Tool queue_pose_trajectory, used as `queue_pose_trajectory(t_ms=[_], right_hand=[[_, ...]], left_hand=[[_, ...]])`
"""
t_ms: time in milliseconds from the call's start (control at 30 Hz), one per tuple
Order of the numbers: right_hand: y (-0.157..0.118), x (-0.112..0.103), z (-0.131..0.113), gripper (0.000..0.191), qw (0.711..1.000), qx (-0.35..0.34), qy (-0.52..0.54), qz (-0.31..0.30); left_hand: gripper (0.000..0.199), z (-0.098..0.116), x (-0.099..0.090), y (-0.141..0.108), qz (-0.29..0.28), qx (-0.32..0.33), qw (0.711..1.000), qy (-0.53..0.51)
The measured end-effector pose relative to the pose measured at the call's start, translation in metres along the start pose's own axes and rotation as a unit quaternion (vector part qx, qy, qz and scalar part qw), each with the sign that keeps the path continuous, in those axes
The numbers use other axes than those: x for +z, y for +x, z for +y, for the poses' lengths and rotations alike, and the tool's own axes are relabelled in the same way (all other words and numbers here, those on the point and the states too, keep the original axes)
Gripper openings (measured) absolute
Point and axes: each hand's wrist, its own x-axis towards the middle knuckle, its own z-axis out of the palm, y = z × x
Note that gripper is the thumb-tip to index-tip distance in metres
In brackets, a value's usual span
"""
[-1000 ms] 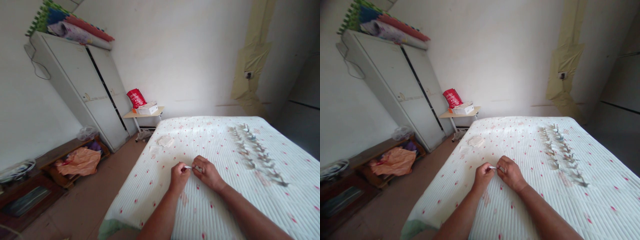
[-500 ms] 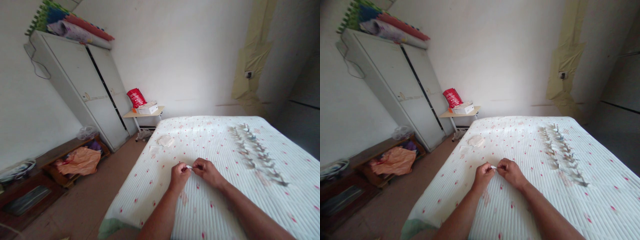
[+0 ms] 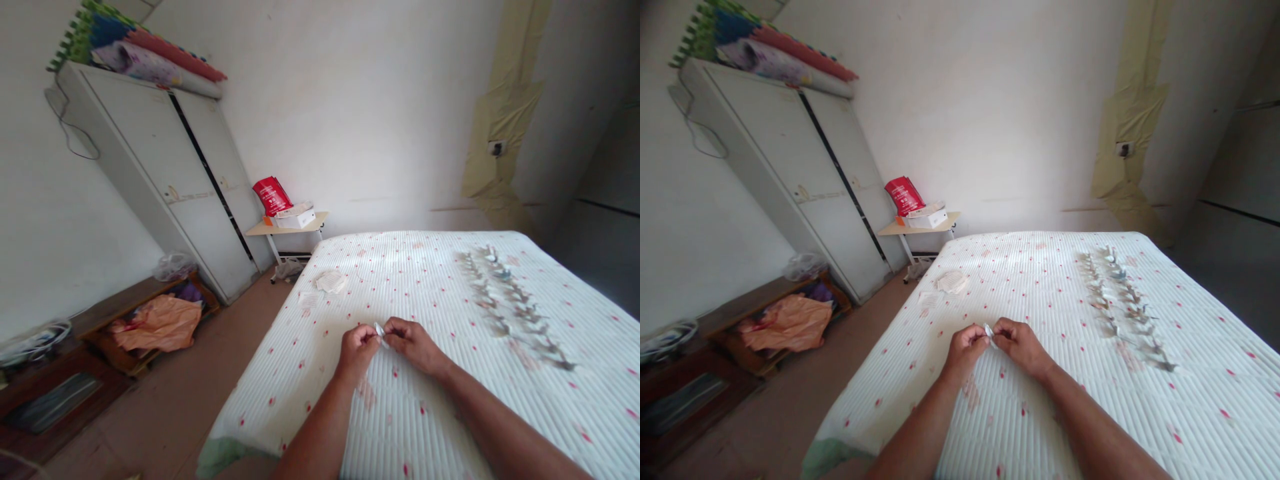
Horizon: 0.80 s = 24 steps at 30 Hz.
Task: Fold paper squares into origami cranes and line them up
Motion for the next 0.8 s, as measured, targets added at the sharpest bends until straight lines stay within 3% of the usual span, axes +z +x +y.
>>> queue_pose_trajectory(t_ms=[633, 800], right_hand=[[0.0003, 0.001, -0.0002, 0.013, 0.997, -0.015, -0.071, 0.025], [-0.0002, 0.0035, -0.0014, 0.012, 0.992, -0.02, -0.121, 0.036]], left_hand=[[0.013, -0.0028, 0.001, 0.0003, -0.001, 0.007, 1.0, 0.007], [0.009, -0.0088, 0.0042, 0.0006, 0.033, 0.028, 0.998, 0.051]])
